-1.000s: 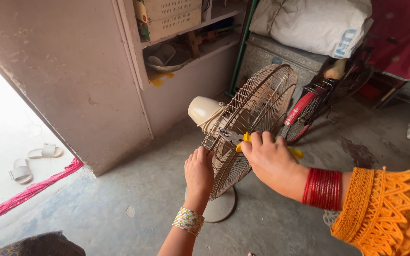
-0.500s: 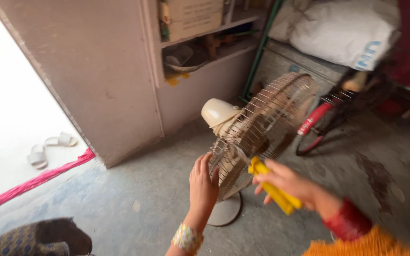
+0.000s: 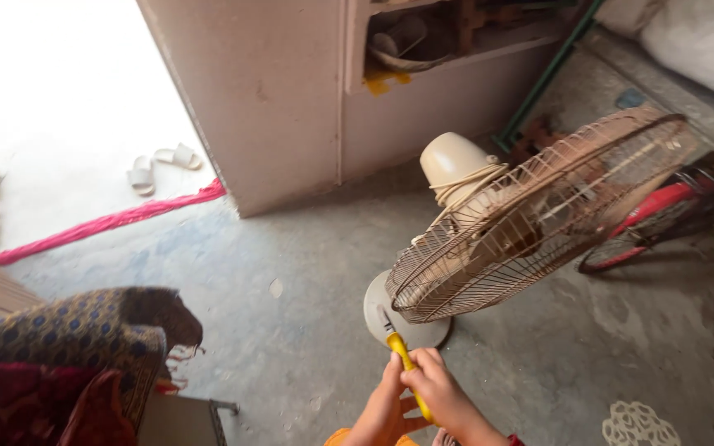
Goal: The person uses pliers to remove the front grille of a standing electric fan, then wipes the fan blades with a cloth. The grille is placed on the floor, and the person continues to clean the exposed blades.
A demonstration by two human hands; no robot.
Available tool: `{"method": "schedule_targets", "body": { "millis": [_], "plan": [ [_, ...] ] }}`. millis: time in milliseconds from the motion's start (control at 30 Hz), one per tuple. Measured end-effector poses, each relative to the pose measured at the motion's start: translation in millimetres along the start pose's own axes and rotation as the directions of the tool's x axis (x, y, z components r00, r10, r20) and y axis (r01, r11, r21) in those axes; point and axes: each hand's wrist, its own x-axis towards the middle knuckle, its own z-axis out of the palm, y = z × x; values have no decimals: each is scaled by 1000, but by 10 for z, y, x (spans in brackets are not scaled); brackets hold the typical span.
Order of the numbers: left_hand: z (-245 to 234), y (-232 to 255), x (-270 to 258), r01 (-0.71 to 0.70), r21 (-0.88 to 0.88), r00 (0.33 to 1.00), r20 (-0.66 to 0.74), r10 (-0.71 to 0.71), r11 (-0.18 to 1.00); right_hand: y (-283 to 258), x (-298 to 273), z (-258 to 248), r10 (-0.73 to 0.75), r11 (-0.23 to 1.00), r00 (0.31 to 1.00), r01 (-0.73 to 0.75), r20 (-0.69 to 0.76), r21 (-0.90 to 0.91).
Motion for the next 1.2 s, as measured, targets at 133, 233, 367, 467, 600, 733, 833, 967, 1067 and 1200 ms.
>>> {"method": "schedule_targets", "body": {
  "millis": [133, 233, 367, 467, 600, 733, 833, 967, 1067, 1200],
  "plan": [
    [-106, 43, -51, -108, -190, 992, 38, 117, 976, 51, -105, 129, -165, 931, 979, 194, 119, -308],
    [-129, -20, -55, -216, -246, 976, -56, 208, 945, -10, -186, 141, -269, 833, 927, 360, 260, -420],
    [-118, -23, -24, -398, 77, 892, -201, 406, 914, -217, -190, 12, -221, 835, 894, 380, 391, -398],
    [-24, -22, -85, -289, 312, 807, -430, 406, 905, -554, -232, -230, -309, 734, 886, 454, 347, -505],
    [227, -8, -249, -218, 728, 561, -452, 694, 651, -1320, -79, -719, -787, 88, 481, 708, 387, -701],
    [597, -37, -363, -143, 783, 473, -483, 737, 606, -2031, 260, -1004, -761, -361, 275, 575, 588, -735],
    [788, -129, -344, -143, 824, 407, -456, 792, 548, -2238, 485, -1021, -685, -514, 245, 505, 686, -693],
    [923, -205, -182, -17, 894, 310, -421, 853, 447, -2201, 676, -1008, -631, -611, 269, 405, 727, -680],
    [946, -208, -79, -23, 907, 233, -404, 885, 420, -2148, 766, -1003, -659, -616, 225, 385, 718, -687],
    [993, -133, -1, 35, 915, 182, -402, 897, 403, -2126, 782, -1016, -675, -603, 201, 405, 710, -687]
  ]
}}
